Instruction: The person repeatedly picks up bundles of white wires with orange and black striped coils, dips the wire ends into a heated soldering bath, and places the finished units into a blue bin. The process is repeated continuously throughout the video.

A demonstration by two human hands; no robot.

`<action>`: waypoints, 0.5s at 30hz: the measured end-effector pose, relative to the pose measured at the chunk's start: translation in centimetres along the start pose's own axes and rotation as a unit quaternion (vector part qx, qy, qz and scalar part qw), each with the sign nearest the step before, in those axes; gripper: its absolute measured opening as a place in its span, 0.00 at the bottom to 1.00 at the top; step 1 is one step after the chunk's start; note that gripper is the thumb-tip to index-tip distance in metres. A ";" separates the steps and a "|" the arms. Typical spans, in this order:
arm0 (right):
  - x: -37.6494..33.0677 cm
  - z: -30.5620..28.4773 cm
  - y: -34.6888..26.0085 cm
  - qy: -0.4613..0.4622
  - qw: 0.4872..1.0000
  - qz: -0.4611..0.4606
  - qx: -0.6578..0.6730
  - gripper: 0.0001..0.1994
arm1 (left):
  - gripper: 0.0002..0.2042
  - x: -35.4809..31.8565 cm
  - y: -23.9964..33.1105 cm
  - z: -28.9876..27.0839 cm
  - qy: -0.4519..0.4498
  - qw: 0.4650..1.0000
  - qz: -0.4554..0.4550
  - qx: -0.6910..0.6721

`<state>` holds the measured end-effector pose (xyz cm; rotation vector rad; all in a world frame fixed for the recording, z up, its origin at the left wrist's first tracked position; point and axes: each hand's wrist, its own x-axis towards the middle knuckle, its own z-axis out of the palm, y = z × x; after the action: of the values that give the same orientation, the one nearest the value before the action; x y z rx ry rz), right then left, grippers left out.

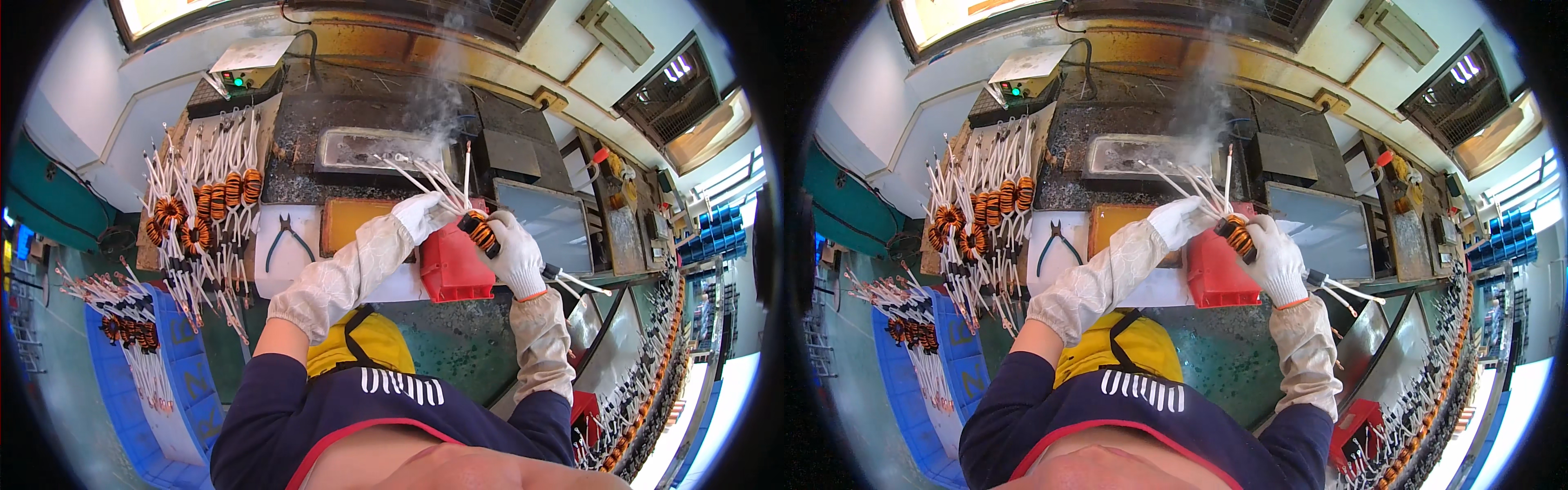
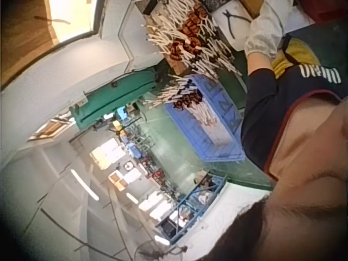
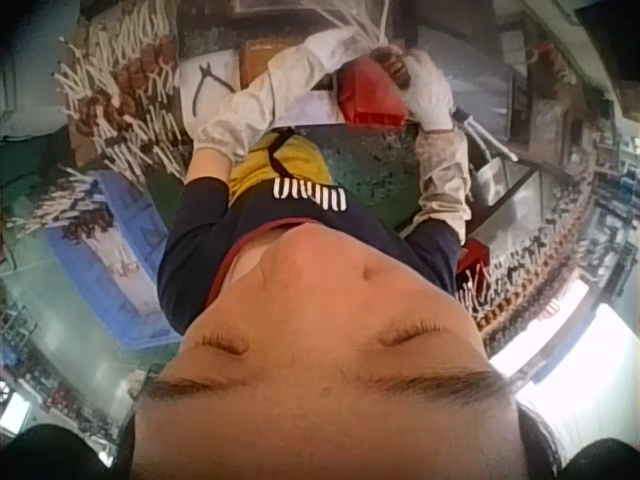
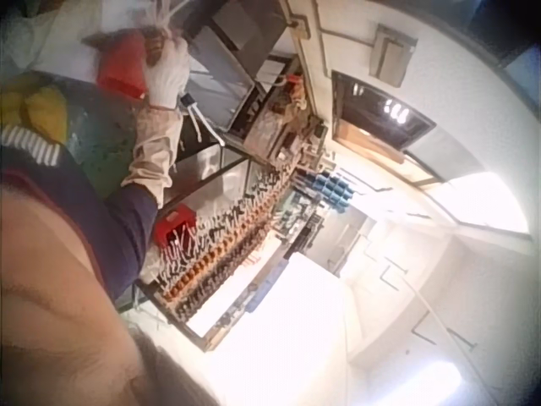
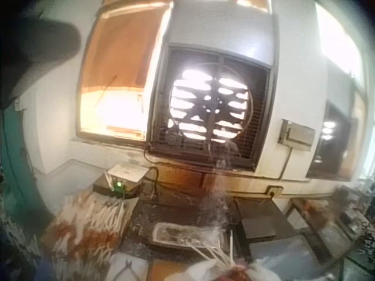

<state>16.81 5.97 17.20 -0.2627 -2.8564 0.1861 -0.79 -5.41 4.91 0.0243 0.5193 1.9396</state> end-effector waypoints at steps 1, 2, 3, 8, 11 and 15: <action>-0.3 0.1 0.0 0.014 1.000 0.001 0.015 0.17 | 0.11 -0.3 0.2 0.4 -0.006 1.000 0.005 0.002; -0.7 0.2 -0.1 0.030 0.998 0.023 0.049 0.17 | 0.11 -0.6 0.3 0.8 -0.012 1.000 0.011 0.005; -1.0 0.3 -0.3 0.046 0.994 0.044 0.084 0.16 | 0.11 -0.9 0.5 1.3 -0.019 1.000 0.016 0.008; -1.3 3.7 1.9 0.088 0.886 0.172 0.422 0.18 | 0.11 -2.1 1.8 3.3 -0.038 0.998 0.044 -0.017; -0.9 4.8 1.4 0.066 0.705 0.239 0.665 0.18 | 0.11 -3.2 2.2 3.9 -0.022 0.998 0.053 0.011; 0.7 7.4 1.4 0.066 0.540 0.242 0.804 0.16 | 0.12 -5.6 1.4 3.3 0.003 0.997 0.030 0.068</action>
<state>14.33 6.74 10.13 -0.5170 -1.2592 2.3896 1.17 -9.68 9.60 0.1212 0.6604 1.9609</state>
